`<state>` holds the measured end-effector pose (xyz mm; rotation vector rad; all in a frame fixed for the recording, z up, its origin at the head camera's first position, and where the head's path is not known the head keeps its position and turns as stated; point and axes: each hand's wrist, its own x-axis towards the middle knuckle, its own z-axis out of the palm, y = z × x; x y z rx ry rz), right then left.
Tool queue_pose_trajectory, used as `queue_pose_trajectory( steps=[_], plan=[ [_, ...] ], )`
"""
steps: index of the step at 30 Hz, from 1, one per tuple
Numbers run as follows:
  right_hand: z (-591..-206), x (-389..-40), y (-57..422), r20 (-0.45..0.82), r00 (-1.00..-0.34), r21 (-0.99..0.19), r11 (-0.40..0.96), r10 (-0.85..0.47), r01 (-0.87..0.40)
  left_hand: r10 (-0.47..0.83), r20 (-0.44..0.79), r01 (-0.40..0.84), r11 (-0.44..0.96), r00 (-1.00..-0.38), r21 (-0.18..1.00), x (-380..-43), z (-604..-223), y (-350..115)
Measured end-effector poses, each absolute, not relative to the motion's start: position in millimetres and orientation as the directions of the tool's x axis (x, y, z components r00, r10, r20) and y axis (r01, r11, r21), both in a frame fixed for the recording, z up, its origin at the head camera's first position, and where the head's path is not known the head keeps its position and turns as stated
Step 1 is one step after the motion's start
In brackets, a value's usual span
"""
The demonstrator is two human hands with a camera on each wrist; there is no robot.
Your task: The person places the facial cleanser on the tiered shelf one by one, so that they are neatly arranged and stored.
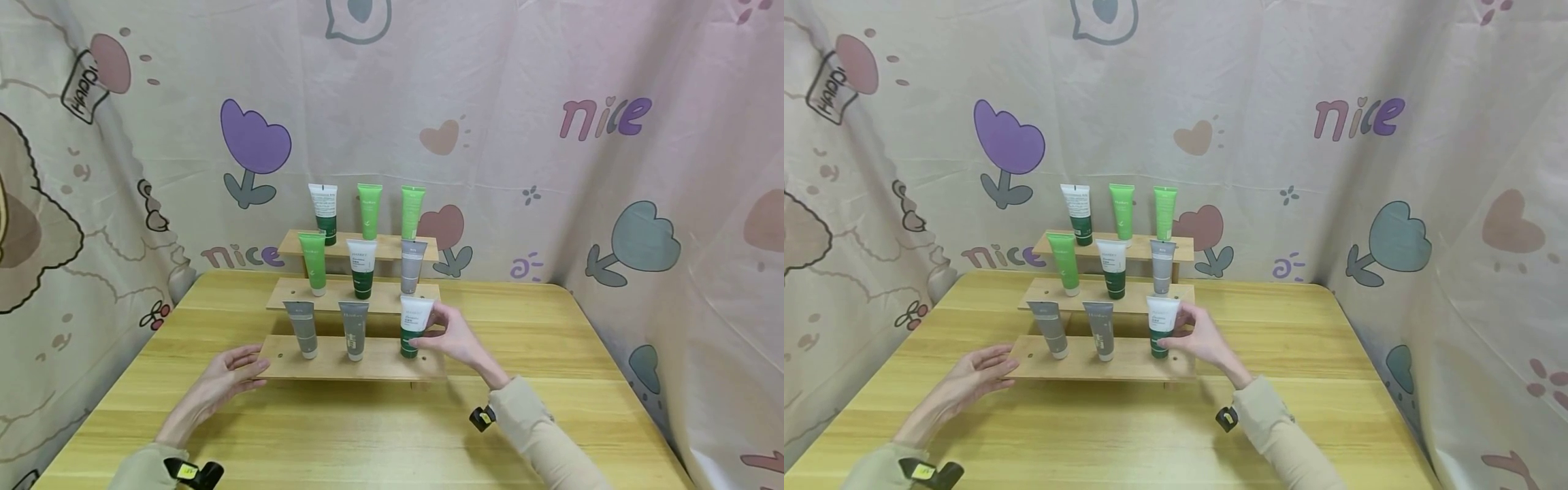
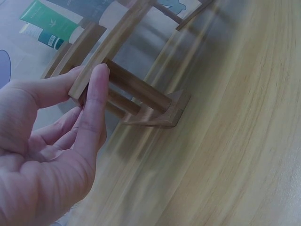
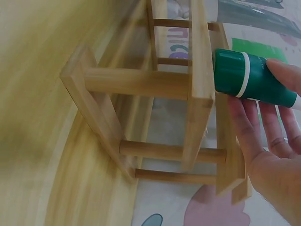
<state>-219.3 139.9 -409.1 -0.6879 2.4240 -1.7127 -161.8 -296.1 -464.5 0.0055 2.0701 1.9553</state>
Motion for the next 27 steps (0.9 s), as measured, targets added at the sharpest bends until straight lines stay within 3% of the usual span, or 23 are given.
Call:
queue_pose_trajectory(
  steps=[27],
  plan=[
    [-420.0, -216.1, 133.6, 0.236, -0.856, -0.907, 0.212, -0.459, -0.364, 0.225, -0.203, -0.193, 0.065, -0.953, 0.979, -160.5, -464.0, -297.1]
  ],
)
